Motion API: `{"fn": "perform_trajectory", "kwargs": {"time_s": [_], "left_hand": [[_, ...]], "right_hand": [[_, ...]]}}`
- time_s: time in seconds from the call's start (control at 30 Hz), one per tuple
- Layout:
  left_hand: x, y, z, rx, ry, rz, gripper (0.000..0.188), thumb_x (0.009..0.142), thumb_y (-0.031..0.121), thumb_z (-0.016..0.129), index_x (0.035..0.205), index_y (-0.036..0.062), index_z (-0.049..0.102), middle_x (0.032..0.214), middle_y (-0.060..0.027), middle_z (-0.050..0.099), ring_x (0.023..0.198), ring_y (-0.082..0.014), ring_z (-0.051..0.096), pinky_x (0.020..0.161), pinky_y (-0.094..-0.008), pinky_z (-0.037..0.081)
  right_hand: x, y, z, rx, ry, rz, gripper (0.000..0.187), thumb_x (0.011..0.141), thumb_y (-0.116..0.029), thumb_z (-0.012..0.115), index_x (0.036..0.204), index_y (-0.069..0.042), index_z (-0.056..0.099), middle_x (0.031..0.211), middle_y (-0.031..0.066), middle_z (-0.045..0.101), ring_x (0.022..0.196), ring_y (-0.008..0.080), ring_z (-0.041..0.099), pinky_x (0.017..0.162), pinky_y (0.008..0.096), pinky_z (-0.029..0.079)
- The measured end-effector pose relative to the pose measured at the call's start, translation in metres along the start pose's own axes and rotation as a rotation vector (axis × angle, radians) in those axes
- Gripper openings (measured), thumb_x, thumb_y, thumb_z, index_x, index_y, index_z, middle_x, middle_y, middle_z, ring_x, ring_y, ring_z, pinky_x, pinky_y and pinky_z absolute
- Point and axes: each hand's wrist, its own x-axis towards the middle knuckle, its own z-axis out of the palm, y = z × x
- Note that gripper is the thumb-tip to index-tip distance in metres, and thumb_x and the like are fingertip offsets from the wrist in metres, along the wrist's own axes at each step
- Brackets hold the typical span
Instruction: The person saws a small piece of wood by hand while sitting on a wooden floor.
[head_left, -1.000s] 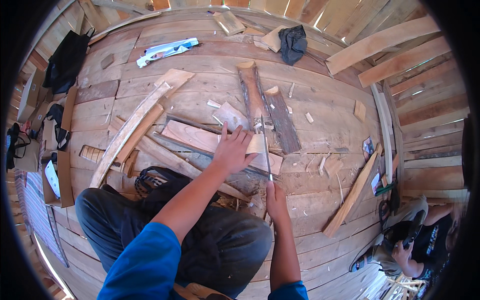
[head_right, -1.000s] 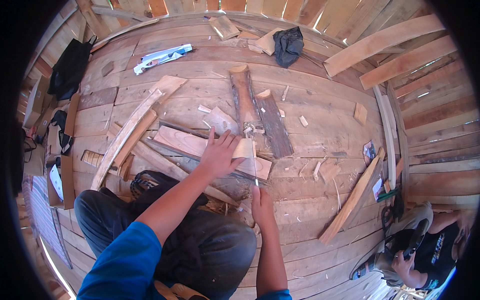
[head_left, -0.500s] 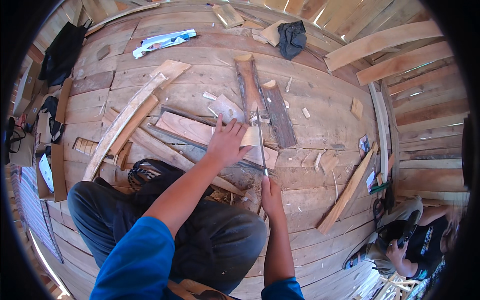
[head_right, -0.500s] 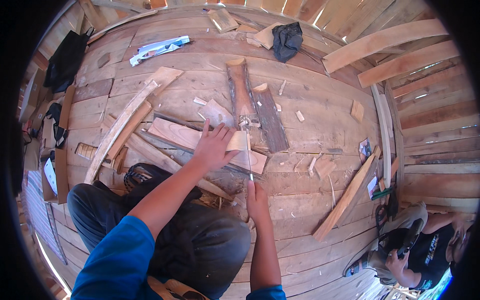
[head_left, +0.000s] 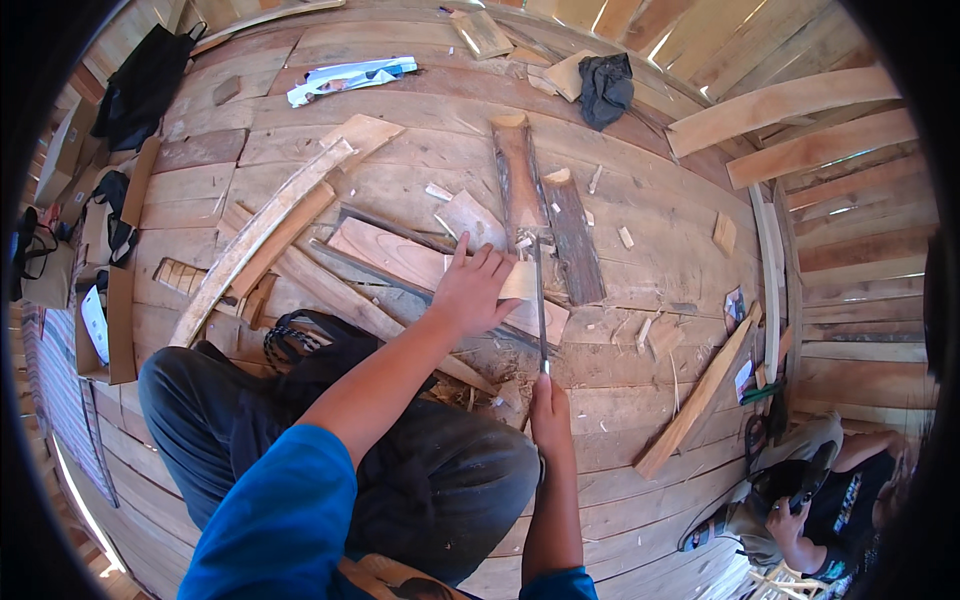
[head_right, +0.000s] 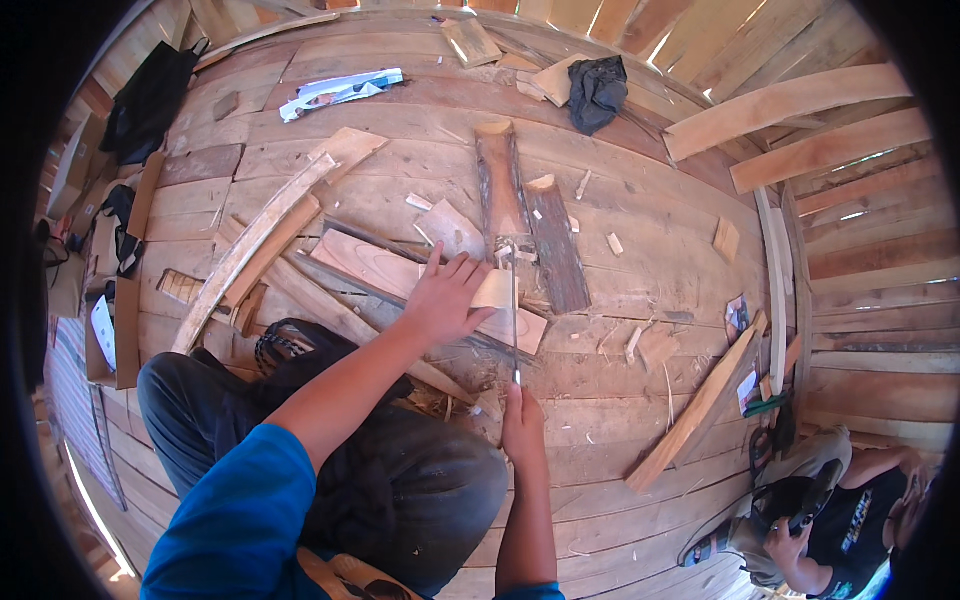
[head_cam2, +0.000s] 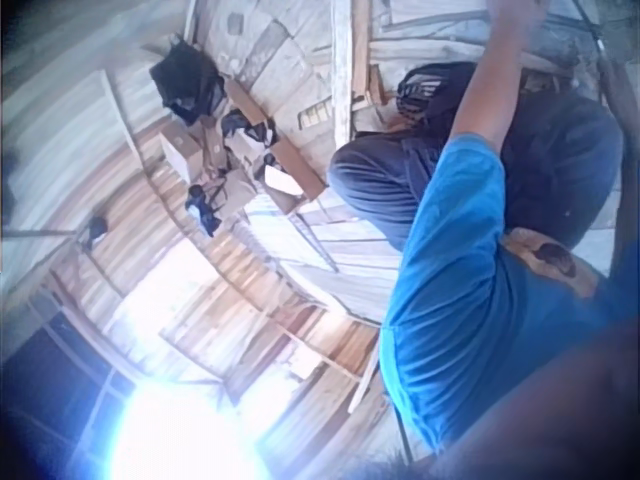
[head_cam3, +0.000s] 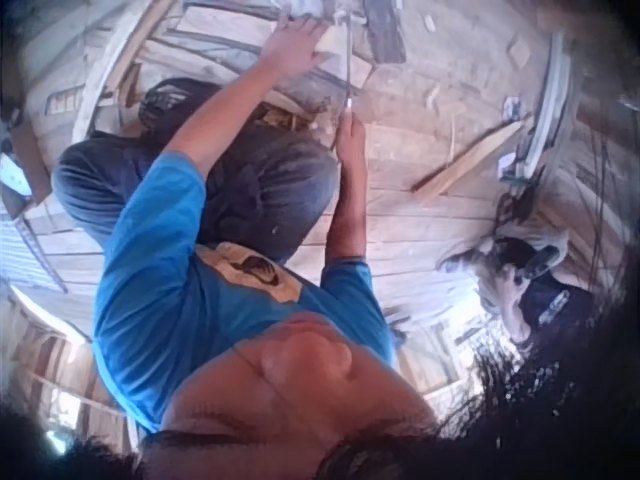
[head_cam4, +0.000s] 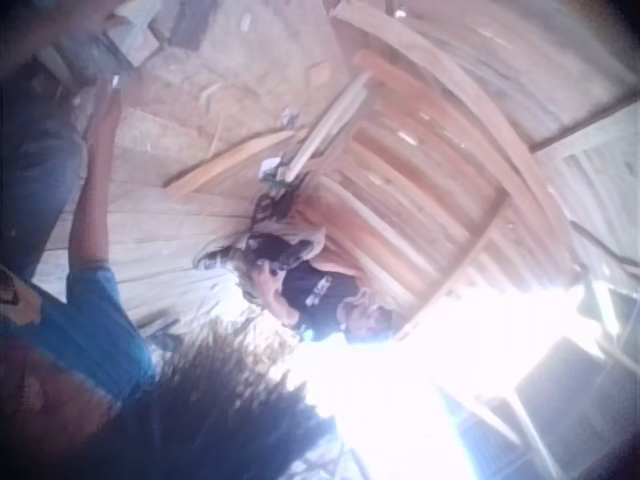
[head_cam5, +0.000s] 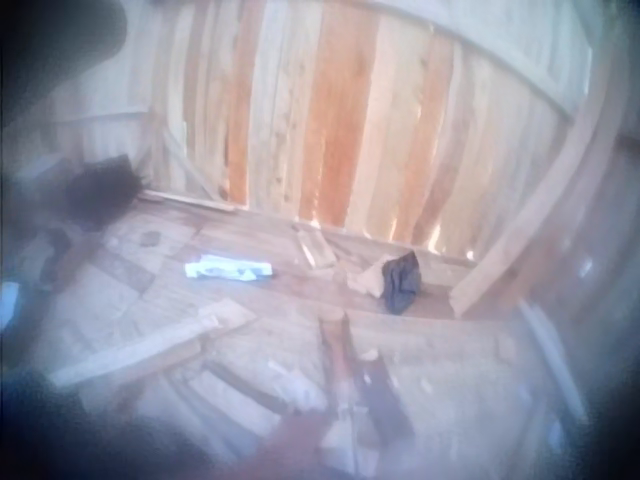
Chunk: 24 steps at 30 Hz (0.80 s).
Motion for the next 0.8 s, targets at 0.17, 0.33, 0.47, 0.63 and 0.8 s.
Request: {"fn": "perform_trajectory", "kwargs": {"time_s": [0.17,0.33,0.47,0.63,0.8], "left_hand": [[0.0,-0.004,-0.003,0.003,-0.014,-0.01,0.067,0.091,0.05,0.05,0.138,0.003,0.042,0.132,-0.0156,0.051,0.133,-0.0289,0.04,0.116,-0.0554,0.013],[0.002,0.0,0.002,-0.016,0.023,0.005,0.068,0.091,0.051,0.049,0.138,0.0031,0.042,0.133,-0.016,0.051,0.132,-0.0292,0.041,0.116,-0.0551,0.013],[0.001,-0.003,-0.001,0.002,0.007,-0.005,0.068,0.091,0.051,0.049,0.139,0.0032,0.042,0.132,-0.016,0.051,0.131,-0.0294,0.042,0.116,-0.0549,0.013],[-0.002,-0.002,-0.006,-0.013,0.012,0.022,0.067,0.091,0.05,0.051,0.138,0.0033,0.042,0.128,-0.0148,0.052,0.129,-0.0291,0.043,0.116,-0.0545,0.014],[-0.001,0.0,-0.003,-0.04,0.01,0.013,0.066,0.09,0.05,0.052,0.137,0.0034,0.043,0.125,-0.0138,0.053,0.128,-0.0284,0.044,0.116,-0.0541,0.014]], "right_hand": [[-0.034,0.011,-0.012,0.029,-0.06,0.075,0.047,0.102,-0.037,0.039,0.084,0.003,0.056,0.063,0.0075,0.048,0.062,0.0152,0.046,0.059,0.0338,0.039],[0.029,0.0,-0.004,0.078,-0.029,-0.071,0.046,0.103,-0.041,0.039,0.074,-0.008,0.048,0.058,-0.0044,0.038,0.051,0.0076,0.034,0.046,0.0271,0.029],[0.037,-0.001,-0.003,0.046,-0.04,-0.032,0.046,0.102,-0.037,0.041,0.085,0.003,0.057,0.062,0.0047,0.047,0.061,0.0134,0.043,0.056,0.0325,0.038],[-0.029,0.006,-0.009,0.121,-0.037,0.086,0.046,0.102,-0.038,0.04,0.081,0.0,0.055,0.061,0.0031,0.045,0.058,0.0126,0.042,0.054,0.0323,0.036],[-0.002,-0.003,-0.01,0.085,-0.058,0.07,0.046,0.103,-0.038,0.04,0.078,-0.001,0.052,0.062,0.0022,0.045,0.059,0.0115,0.04,0.054,0.0316,0.035]]}}
